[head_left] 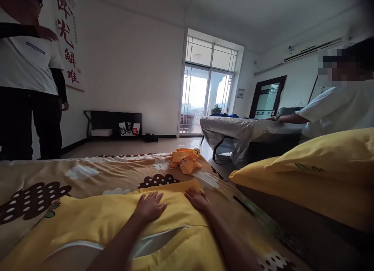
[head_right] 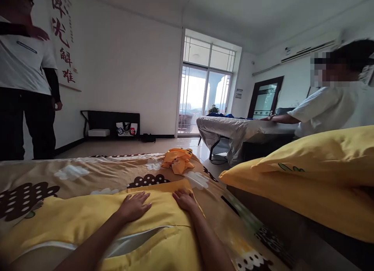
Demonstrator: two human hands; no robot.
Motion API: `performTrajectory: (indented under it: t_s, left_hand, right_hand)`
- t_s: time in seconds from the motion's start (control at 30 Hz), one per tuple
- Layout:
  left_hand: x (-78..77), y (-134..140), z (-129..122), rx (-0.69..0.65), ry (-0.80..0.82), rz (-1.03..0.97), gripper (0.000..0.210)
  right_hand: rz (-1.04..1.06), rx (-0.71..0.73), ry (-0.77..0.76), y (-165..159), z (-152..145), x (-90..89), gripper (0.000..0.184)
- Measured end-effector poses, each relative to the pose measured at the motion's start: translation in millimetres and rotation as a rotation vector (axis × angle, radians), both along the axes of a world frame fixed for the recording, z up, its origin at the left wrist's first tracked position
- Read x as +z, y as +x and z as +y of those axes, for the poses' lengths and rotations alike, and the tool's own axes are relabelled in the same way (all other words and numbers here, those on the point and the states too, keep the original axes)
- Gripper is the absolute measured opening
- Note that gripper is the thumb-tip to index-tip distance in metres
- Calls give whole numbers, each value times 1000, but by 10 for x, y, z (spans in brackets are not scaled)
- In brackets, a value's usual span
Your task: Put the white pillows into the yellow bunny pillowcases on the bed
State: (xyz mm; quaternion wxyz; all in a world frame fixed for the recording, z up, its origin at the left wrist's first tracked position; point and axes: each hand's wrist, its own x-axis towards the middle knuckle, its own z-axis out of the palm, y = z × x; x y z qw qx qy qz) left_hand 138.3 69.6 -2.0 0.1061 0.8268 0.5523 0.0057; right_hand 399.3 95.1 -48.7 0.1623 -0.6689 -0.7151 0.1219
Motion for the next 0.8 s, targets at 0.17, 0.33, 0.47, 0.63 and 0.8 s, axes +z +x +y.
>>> performTrajectory:
  t_s: [0.17, 0.33, 0.47, 0.63, 0.8]
  left_hand:
    - [-52, 8, 11, 9, -2, 7, 69]
    - [-133, 42, 134, 13, -9, -12, 67]
    - [-129, 73, 165, 21, -4, -24, 65]
    - [96, -116, -150, -178, 32, -57, 53]
    - [224, -1165, -704, -187, 96, -134, 55]
  right_hand:
    - [-28, -52, 46, 97, 217, 100, 46]
    - [-4, 114, -10, -25, 267, -237, 51]
    - [-7, 149, -49, -81, 238, -401, 56]
    - [-36, 82, -38, 37, -89, -267, 55]
    - [-54, 71, 2, 465, -1295, -290, 57]
